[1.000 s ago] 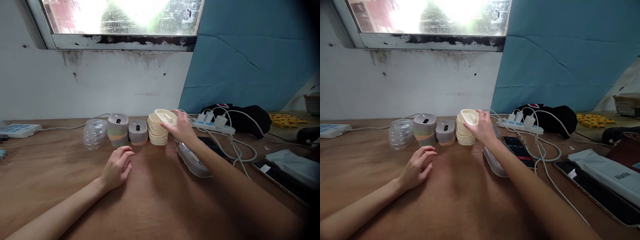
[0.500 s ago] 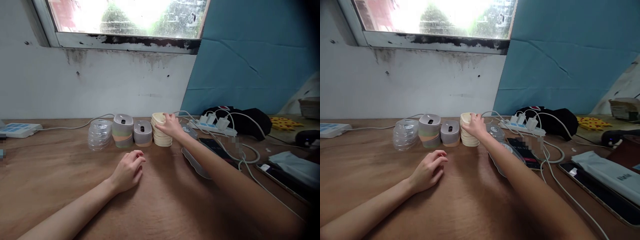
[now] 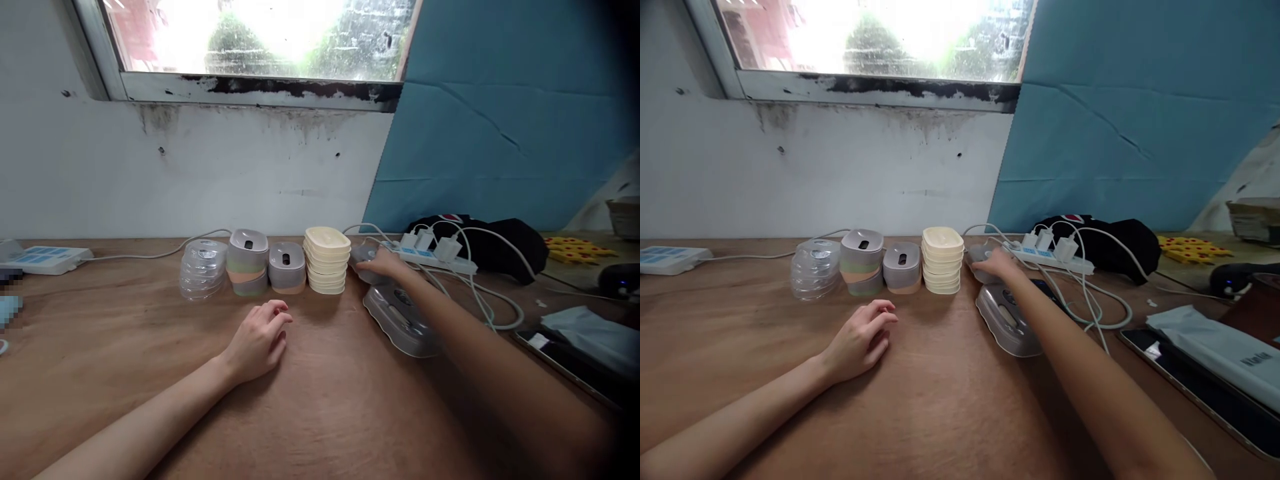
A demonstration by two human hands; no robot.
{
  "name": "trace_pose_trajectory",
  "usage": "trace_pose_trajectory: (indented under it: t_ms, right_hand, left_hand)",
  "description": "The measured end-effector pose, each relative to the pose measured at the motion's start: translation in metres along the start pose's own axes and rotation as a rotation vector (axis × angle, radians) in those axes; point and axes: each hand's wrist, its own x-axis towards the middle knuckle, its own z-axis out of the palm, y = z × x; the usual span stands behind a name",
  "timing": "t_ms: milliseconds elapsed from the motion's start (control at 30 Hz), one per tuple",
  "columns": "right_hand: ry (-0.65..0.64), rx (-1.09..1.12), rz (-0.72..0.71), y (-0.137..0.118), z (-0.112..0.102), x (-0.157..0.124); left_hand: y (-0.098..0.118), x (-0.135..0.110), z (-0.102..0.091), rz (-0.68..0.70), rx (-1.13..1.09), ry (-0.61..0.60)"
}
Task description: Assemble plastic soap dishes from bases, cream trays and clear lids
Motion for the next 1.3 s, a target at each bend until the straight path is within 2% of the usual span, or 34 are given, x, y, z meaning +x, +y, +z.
trace_pose_trajectory:
  t_ms: [100, 167, 233, 300, 333, 367, 433, 500, 533, 600, 667, 767, 900, 1000, 1133, 1200, 1233, 1300]
  right_hand:
    - [0.04, 0.016, 0.054, 0.0, -0.033, -0.014]
    - [0.068, 0.047, -0.018, 0.002, -0.057, -0.038]
    - [0.004, 0.145, -0.337, 0.001, -0.069, -0.074]
    - [-0.147, 0.206, -0.713, -0.005, -0.066, -0.113]
    - [-0.247, 0.197, -0.834, -0.01, -0.06, -0.13]
    - [-0.361, 0.185, -0.907, -0.015, -0.051, -0.144]
    - [-0.523, 0.212, -0.984, -0.024, -0.033, -0.162]
    - [-0.608, 0.306, -0.997, -0.029, -0.017, -0.169]
    - [-0.625, 0.364, -0.981, -0.029, -0.01, -0.17]
    - [-0.629, 0.479, -0.915, -0.025, 0.001, -0.169]
    - [-0.611, 0.591, -0.838, -0.018, 0.012, -0.168]
    - [-0.574, 0.739, -0.772, -0.011, 0.028, -0.168]
    - [-0.529, 0.778, -0.74, -0.01, 0.039, -0.165]
    - [-0.548, 0.711, -0.782, -0.013, 0.036, -0.163]
    - [-0.594, 0.589, -0.856, -0.014, 0.027, -0.163]
    - [-0.596, 0.564, -0.852, -0.015, 0.025, -0.164]
    - [-0.596, 0.559, -0.849, -0.016, 0.024, -0.164]
    - [-0.601, 0.552, -0.844, -0.017, 0.024, -0.164]
  left_hand:
    - [-0.001, -0.001, 0.001, -0.011, -0.018, 0.046]
    - [0.001, -0.001, -0.002, -0.006, -0.033, 0.139]
    - [0.004, 0.002, -0.008, 0.023, -0.047, 0.282]
    - [0.009, 0.006, -0.018, 0.072, -0.085, 0.361]
    - [0.012, 0.009, -0.023, 0.094, -0.115, 0.322]
    - [0.014, 0.012, -0.029, 0.103, -0.147, 0.228]
    - [0.017, 0.017, -0.038, 0.065, -0.208, -0.068]
    - [0.017, 0.02, -0.044, -0.016, -0.268, -0.343]
    - [0.016, 0.021, -0.045, -0.045, -0.295, -0.428]
    - [0.014, 0.02, -0.046, -0.068, -0.336, -0.52]
    - [0.011, 0.018, -0.044, -0.069, -0.348, -0.524]
    - [0.007, 0.016, -0.039, -0.081, -0.368, -0.432]
    - [-0.001, 0.019, -0.043, -0.099, -0.399, -0.173]
    - [-0.009, 0.027, -0.065, -0.209, -0.283, 0.069]
    - [-0.03, 0.042, -0.114, -0.543, 0.12, 0.37]
    - [-0.048, 0.052, -0.136, -0.753, 0.309, 0.366]
    - [-0.057, 0.057, -0.144, -0.852, 0.381, 0.305]
    - [-0.074, 0.069, -0.152, -1.011, 0.494, 0.106]
